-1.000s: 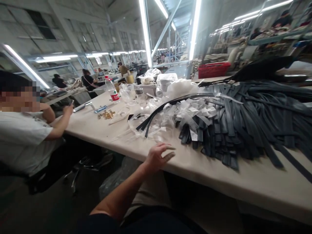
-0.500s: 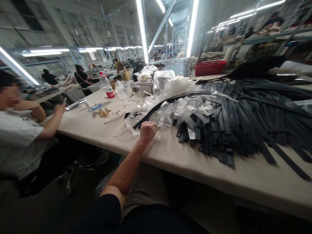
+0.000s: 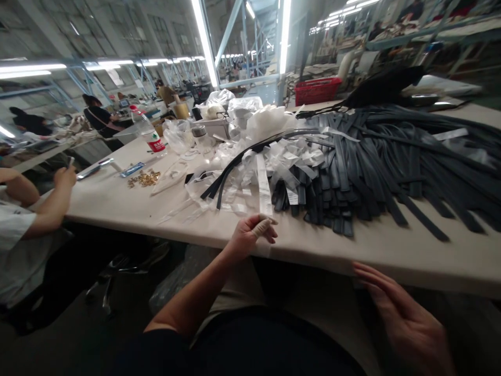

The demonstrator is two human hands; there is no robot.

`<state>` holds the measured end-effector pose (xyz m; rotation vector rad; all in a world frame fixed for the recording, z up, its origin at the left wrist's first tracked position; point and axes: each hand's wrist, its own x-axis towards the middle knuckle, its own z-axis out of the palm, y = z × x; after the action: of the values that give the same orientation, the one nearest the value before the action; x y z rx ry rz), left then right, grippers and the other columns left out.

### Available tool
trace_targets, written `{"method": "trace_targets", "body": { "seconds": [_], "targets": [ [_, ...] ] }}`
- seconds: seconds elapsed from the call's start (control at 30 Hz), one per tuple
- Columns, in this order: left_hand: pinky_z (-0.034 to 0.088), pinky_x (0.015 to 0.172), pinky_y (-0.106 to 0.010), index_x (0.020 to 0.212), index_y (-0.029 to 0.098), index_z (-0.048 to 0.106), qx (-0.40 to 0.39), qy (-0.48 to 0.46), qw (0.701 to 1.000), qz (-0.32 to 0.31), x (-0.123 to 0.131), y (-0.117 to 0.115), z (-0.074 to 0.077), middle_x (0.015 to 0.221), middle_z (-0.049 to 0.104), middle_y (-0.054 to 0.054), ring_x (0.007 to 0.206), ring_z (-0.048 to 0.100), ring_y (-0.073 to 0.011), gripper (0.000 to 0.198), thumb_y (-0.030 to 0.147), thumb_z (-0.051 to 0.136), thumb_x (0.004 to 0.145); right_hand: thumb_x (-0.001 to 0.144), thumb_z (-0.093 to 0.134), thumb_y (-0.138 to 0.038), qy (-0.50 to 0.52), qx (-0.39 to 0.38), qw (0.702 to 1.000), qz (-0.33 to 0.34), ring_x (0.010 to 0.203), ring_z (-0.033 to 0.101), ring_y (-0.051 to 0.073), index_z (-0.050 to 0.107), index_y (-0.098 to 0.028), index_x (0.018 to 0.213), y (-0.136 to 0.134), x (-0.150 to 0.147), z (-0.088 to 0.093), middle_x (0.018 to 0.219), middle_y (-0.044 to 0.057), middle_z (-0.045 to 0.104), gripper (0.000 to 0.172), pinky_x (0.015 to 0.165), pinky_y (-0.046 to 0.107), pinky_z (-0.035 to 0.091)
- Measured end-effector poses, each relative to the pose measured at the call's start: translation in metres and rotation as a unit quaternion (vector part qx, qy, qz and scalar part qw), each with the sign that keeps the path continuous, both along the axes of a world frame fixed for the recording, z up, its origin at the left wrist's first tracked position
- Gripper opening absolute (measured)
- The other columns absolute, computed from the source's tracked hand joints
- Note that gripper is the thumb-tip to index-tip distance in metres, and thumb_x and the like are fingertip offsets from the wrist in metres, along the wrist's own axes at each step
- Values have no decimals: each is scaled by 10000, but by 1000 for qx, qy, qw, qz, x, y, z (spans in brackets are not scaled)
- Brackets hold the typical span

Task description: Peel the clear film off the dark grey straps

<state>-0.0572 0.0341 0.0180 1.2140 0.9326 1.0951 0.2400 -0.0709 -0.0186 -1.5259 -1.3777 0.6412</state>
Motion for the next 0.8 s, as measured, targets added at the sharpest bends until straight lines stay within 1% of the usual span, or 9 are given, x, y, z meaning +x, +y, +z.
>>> {"method": "trace_targets", "body": {
  "seconds": [0.1, 0.17, 0.23, 0.33, 0.4, 0.5, 0.6, 0.7, 0.8],
  "targets": [
    [497, 574, -256, 935, 131, 654, -58, -34, 997, -46, 14, -20, -5, 664, 664, -17, 556, 610, -127, 429, 529, 702, 783, 856, 600, -636, 96, -76, 976, 182, 1106, 646, 365, 744, -305, 1096, 23, -39, 8, 1199, 103, 705, 433, 1012, 595, 474],
    [496, 612, -252, 912, 131, 671, -65, -35, 996, -59, 20, -27, -10, 663, 655, -7, 585, 604, -120, 392, 496, 721, 779, 880, 564, -656, 154, -111, 946, 264, 1071, 664, 331, 737, -236, 1125, 42, -64, 16, 1138, 112, 729, 516, 941, 516, 534],
    [489, 664, -247, 883, 130, 693, -65, -34, 995, -70, 24, -32, -15, 685, 658, -3, 623, 597, -111, 365, 470, 747, 763, 860, 582, -674, 207, -114, 922, 306, 929, 703, 283, 753, -199, 1075, 59, -84, 23, 997, 91, 760, 549, 835, 420, 579],
    [471, 715, -241, 910, 131, 715, -88, -46, 992, -84, 27, -36, -20, 751, 678, -6, 675, 591, -106, 376, 446, 792, 721, 778, 709, -624, 231, -100, 921, 297, 773, 693, 222, 783, -187, 944, 80, -103, 30, 866, 52, 763, 473, 722, 324, 570],
    [460, 712, -240, 903, 127, 718, -111, -48, 989, -85, 28, -39, -22, 756, 681, -7, 671, 582, -106, 390, 436, 819, 688, 743, 763, -569, 225, -96, 931, 271, 778, 677, 207, 789, -190, 886, 90, -109, 34, 867, 46, 763, 406, 711, 295, 545],
    [436, 668, -231, 790, 118, 711, -144, -39, 985, -88, 27, -46, -22, 669, 649, 0, 610, 550, -97, 358, 433, 829, 668, 744, 777, -514, 212, -94, 942, 242, 843, 655, 200, 792, -204, 879, 100, -110, 39, 907, 45, 763, 339, 758, 280, 515],
    [425, 643, -231, 764, 121, 720, -176, -34, 978, -106, 27, -53, -20, 627, 638, -5, 574, 541, -97, 353, 458, 799, 697, 738, 777, -499, 196, -97, 949, 228, 830, 633, 196, 791, -193, 885, 104, -109, 41, 894, 46, 757, 340, 736, 274, 497],
    [428, 634, -237, 833, 121, 754, -197, -16, 972, -131, 27, -56, -22, 662, 679, -35, 583, 569, -112, 396, 493, 780, 702, 726, 762, -505, 176, -97, 952, 229, 718, 601, 173, 785, -157, 872, 102, -112, 39, 822, 48, 739, 377, 624, 256, 468],
    [444, 642, -252, 799, 119, 765, -207, 6, 965, -159, 30, -57, -27, 719, 717, -70, 612, 599, -138, 400, 502, 778, 684, 766, 702, -510, 151, -92, 955, 237, 567, 527, 131, 771, -136, 838, 97, -117, 34, 702, 30, 696, 387, 496, 230, 398]
  ]
}}
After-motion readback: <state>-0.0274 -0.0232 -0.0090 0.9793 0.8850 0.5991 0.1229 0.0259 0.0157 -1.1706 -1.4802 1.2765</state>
